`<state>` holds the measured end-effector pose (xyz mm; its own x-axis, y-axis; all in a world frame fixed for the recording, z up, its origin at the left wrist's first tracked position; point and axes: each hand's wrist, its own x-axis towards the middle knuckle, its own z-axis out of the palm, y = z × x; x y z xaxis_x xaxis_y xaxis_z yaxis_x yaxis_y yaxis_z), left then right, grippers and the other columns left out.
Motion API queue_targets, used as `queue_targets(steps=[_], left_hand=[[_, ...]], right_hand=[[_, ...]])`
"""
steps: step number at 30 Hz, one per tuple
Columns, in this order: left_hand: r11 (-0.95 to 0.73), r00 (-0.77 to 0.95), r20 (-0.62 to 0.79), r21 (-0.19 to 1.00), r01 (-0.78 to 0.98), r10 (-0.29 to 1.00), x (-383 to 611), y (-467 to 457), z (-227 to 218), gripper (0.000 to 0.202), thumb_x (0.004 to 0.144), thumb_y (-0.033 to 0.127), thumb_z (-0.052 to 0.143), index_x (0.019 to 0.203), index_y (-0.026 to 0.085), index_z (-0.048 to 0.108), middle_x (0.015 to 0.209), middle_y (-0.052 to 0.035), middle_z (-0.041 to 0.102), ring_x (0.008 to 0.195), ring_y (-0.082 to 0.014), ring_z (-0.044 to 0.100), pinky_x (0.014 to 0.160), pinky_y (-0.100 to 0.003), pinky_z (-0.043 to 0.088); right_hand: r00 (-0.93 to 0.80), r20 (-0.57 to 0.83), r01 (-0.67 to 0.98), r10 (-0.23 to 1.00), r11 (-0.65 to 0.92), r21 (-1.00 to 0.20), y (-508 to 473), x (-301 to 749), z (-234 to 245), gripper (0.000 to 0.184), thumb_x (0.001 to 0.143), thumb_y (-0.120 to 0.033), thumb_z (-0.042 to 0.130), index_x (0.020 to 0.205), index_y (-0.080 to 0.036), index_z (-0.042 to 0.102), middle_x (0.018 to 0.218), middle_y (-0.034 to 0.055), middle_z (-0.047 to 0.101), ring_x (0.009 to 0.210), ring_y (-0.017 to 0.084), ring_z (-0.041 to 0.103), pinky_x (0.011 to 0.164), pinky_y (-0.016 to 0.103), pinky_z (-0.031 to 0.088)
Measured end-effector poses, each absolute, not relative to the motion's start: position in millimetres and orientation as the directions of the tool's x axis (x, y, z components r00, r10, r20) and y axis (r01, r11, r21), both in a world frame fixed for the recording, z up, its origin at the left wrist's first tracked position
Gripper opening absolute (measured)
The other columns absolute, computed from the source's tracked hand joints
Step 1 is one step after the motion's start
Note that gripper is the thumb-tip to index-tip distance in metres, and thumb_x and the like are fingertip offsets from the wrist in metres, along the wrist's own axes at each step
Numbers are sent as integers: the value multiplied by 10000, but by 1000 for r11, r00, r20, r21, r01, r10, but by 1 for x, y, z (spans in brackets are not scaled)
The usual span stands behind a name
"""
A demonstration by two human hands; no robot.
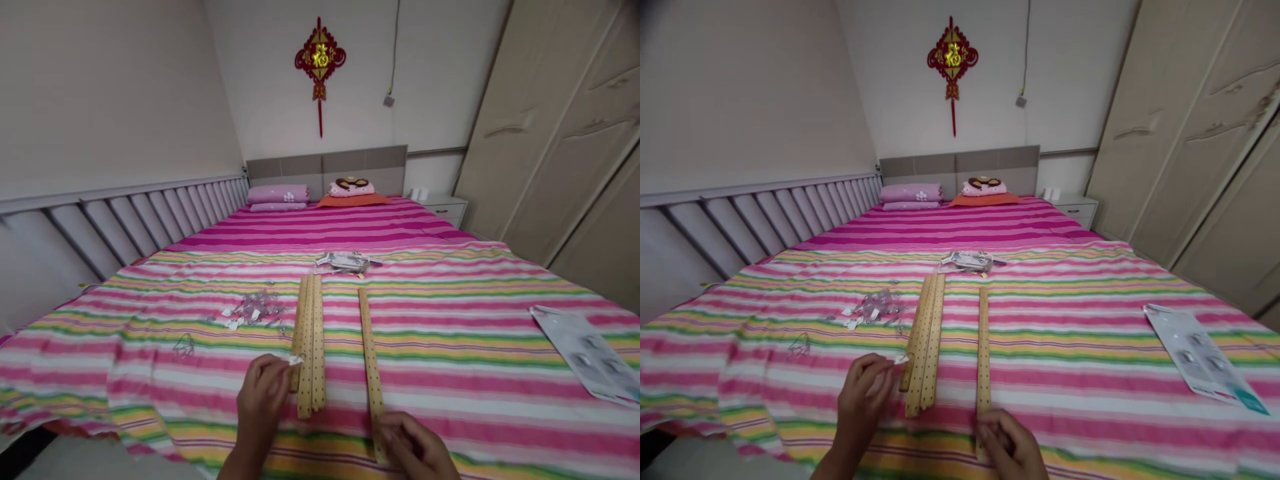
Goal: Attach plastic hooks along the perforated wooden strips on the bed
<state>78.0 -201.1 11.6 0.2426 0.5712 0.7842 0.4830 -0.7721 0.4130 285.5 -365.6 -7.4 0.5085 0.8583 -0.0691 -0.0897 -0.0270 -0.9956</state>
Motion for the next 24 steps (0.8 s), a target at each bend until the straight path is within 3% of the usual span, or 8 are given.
queue_targets(steps=[3,5,8,11,14,17,20,24], left_hand=[[-844,323,803,369,389,500,98,-229,16,154,793,115,568,880,220,638,907,-38,550,811,-128,596,695,-226,516],[-870,381,791,369,327,479,109,-239,17,153,791,110,562,863,221,638,899,-40,557,804,-126,603,689,-221,517],[-870,429,757,417,264,493,121,-248,19,160,783,99,553,845,221,636,887,-44,576,822,-135,610,717,-237,517],[-820,464,681,520,237,566,131,-254,22,155,763,93,548,806,216,632,913,-57,615,873,-158,617,753,-264,513],[-728,591,514,658,193,622,142,-258,28,145,728,89,552,765,207,629,851,-42,661,825,-159,634,738,-263,508],[-515,665,263,830,213,699,152,-260,35,107,701,108,563,728,186,632,737,-24,665,722,-149,631,684,-250,499],[-218,692,2,950,225,722,162,-259,38,31,692,164,587,689,165,619,630,-4,625,612,-131,596,582,-225,472],[20,692,-135,985,171,709,172,-257,32,84,666,216,644,671,149,592,577,21,574,544,-100,541,526,-205,429]], right_hand=[[408,-57,-91,911,-21,-996,-351,288,6,409,657,-571,681,751,-173,678,505,-29,501,454,103,432,426,211,343],[406,-32,-82,913,2,-997,-344,292,15,398,694,-562,658,787,-175,684,518,-29,513,448,99,437,421,206,352],[415,89,5,906,95,-995,-342,300,26,348,736,-504,648,900,-204,711,792,50,658,690,169,601,605,253,488],[364,237,124,901,205,-971,-346,304,31,321,750,-427,663,1014,-250,704,1132,97,634,1029,237,588,845,315,486],[324,265,146,908,228,-963,-350,303,28,283,758,-373,669,1018,-267,705,1097,93,658,1026,234,602,845,316,494],[336,204,53,920,198,-979,-352,300,20,220,747,-389,682,894,-236,737,892,71,694,832,205,649,733,287,515],[358,12,-150,934,70,-986,-356,297,12,270,691,-435,727,808,-191,735,676,41,682,604,158,622,574,251,493],[296,-228,-524,928,-42,-851,-365,292,7,325,711,-460,706,807,-150,712,604,36,676,559,149,629,532,227,475]])
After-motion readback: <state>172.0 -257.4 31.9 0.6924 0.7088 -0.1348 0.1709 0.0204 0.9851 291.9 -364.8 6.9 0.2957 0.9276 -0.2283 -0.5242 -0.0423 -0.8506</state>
